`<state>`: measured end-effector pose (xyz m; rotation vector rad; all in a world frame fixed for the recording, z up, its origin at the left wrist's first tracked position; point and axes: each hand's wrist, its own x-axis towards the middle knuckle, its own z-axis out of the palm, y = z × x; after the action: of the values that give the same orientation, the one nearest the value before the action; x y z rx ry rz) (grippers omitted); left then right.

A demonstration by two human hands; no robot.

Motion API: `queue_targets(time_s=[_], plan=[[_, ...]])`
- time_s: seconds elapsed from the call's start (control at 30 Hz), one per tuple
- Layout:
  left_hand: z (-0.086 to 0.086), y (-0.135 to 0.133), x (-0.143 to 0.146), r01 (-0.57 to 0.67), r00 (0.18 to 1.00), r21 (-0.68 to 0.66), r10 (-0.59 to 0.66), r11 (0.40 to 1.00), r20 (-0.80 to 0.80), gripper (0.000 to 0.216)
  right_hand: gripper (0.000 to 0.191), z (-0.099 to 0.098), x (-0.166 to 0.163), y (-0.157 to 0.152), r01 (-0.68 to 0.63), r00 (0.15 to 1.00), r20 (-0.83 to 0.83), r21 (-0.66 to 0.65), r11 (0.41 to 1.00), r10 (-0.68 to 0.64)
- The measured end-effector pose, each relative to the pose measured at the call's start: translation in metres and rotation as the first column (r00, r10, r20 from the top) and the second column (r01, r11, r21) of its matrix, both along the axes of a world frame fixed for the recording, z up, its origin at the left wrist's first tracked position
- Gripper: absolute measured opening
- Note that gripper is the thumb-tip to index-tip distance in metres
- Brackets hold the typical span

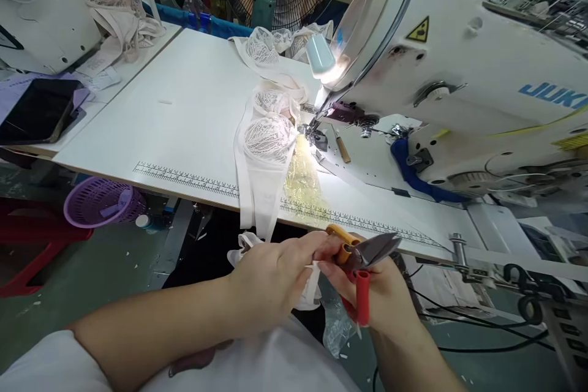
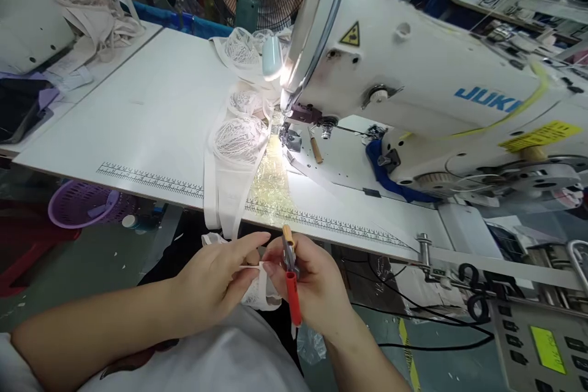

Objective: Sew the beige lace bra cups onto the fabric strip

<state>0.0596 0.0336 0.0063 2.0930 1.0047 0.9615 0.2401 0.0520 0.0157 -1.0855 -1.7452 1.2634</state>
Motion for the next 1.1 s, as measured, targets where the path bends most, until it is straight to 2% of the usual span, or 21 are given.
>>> queue_targets(time_s=[0.13, 0.23, 0.3, 0.4, 0.57, 0.73, 0.8, 0.87, 0.93, 0.97, 1.03, 1.1], plan=[[0.0, 0.003, 0.0, 0.016, 0.992, -0.265, 0.018, 0.964, 0.126, 0.043, 0.012, 0.0, -0.002, 0.0, 0.026, 1.0, -0.001, 0.144, 0.989, -0.026], [0.005, 0.007, -0.001, 0.069, 0.984, -0.481, 0.019, 0.874, 0.176, 0.028, 0.018, 0.001, -0.004, -0.002, 0.054, 0.998, -0.032, 0.247, 0.968, -0.047], [0.008, 0.01, -0.001, 0.081, 0.987, -0.548, 0.011, 0.833, 0.163, 0.019, 0.021, 0.001, -0.006, -0.003, 0.061, 0.998, -0.037, 0.283, 0.957, -0.053], [0.009, 0.012, 0.0, 0.041, 0.99, -0.531, 0.036, 0.847, 0.134, 0.014, 0.023, -0.001, -0.006, -0.004, 0.078, 0.997, -0.039, 0.302, 0.95, -0.069], [0.006, 0.012, 0.002, 0.026, 0.987, -0.453, 0.049, 0.891, 0.153, 0.019, 0.021, -0.004, -0.006, -0.003, 0.095, 0.995, -0.041, 0.265, 0.959, -0.087], [0.007, 0.018, 0.003, 0.066, 0.98, -0.464, 0.031, 0.883, 0.197, 0.023, 0.014, -0.008, -0.004, 0.002, 0.051, 0.998, -0.04, 0.101, 0.994, -0.047], [0.008, 0.022, 0.0, 0.077, 0.976, -0.494, 0.034, 0.866, 0.213, 0.025, 0.007, -0.005, 0.001, 0.006, 0.029, 0.999, 0.029, 0.053, 0.998, -0.03], [0.01, 0.027, -0.008, 0.072, 0.968, -0.531, 0.07, 0.844, 0.242, 0.024, 0.009, 0.002, 0.009, 0.012, 0.039, 0.984, 0.175, 0.028, 0.999, -0.043], [0.012, 0.031, -0.02, 0.065, 0.952, -0.531, 0.107, 0.845, 0.286, 0.022, 0.014, 0.013, 0.019, 0.023, 0.064, 0.914, 0.399, 0.036, 0.997, -0.073], [0.014, 0.033, -0.027, 0.062, 0.942, -0.501, 0.115, 0.863, 0.316, 0.02, 0.015, 0.018, 0.025, 0.031, 0.062, 0.85, 0.521, 0.052, 0.997, -0.08], [0.018, 0.036, -0.044, 0.061, 0.924, -0.4, 0.1, 0.915, 0.37, 0.013, 0.02, 0.024, 0.039, 0.05, 0.081, 0.635, 0.747, 0.186, 0.979, -0.195], [0.023, 0.038, -0.06, 0.065, 0.913, -0.284, 0.058, 0.957, 0.405, 0.011, 0.025, 0.021, 0.056, 0.071, 0.041, 0.411, 0.876, 0.26, 0.965, -0.253]])
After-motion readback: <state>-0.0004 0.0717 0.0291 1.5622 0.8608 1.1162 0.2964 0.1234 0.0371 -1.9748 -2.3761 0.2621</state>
